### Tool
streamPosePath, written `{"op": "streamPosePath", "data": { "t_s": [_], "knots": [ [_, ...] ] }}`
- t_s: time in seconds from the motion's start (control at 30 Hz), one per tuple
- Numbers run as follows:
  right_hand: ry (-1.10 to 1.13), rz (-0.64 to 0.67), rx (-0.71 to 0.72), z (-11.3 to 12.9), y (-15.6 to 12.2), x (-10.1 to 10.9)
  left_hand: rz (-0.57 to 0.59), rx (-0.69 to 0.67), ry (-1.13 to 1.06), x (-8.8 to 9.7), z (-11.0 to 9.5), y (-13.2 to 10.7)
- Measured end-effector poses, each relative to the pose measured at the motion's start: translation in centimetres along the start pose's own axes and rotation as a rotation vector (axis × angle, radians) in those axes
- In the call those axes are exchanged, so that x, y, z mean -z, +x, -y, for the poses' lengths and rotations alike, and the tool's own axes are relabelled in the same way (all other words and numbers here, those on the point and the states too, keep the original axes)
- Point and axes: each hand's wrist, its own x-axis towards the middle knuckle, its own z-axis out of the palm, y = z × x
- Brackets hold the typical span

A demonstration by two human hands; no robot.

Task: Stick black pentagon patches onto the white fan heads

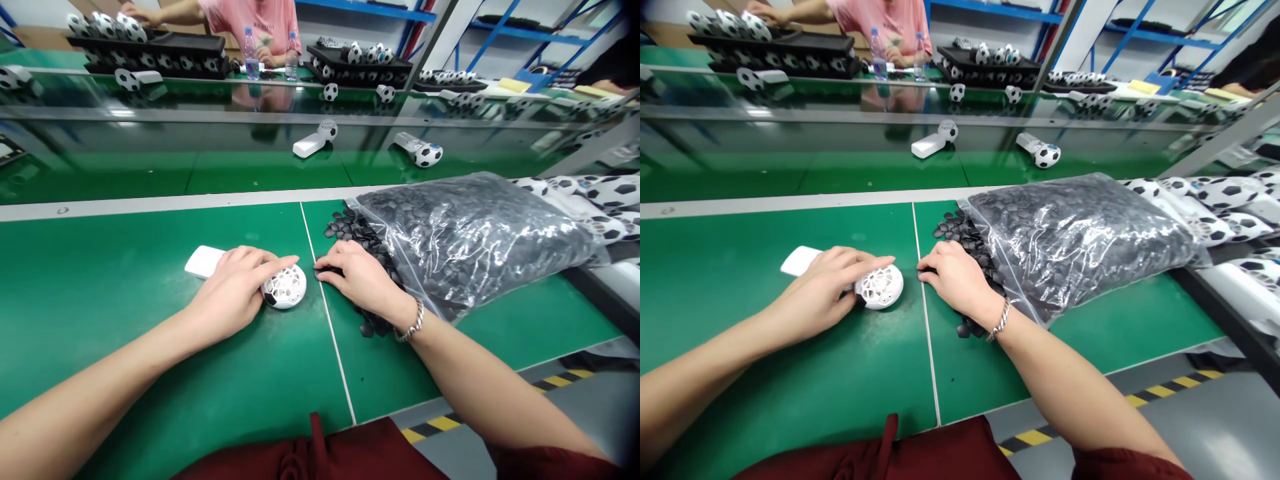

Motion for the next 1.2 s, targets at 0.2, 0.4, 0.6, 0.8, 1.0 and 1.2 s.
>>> {"op": "streamPosePath", "data": {
  "t_s": [0.2,0.4,0.6,0.8,1.0,1.2],
  "knots": [
    [0.104,0.071,0.090,0.5,-0.4,0.5,-0.024,-0.018,-0.006,-0.2,0.3,0.2],
    [0.308,-0.044,0.237,1.7,-1.0,1.2,-0.039,0.001,-0.017,-0.5,0.6,0.1],
    [0.394,-0.077,0.343,2.8,-1.4,0.9,-0.008,0.009,-0.048,-0.4,0.6,0.0],
    [0.449,-0.051,0.302,3.7,-1.4,-0.2,0.051,0.019,-0.108,0.4,0.2,-0.1],
    [0.476,-0.107,0.237,3.8,-1.4,-0.8,0.014,0.088,-0.151,0.2,-0.2,0.1],
    [0.566,-0.098,0.130,3.5,-1.2,-1.5,-0.073,0.040,-0.162,-0.3,-0.2,-0.1]
  ]
}}
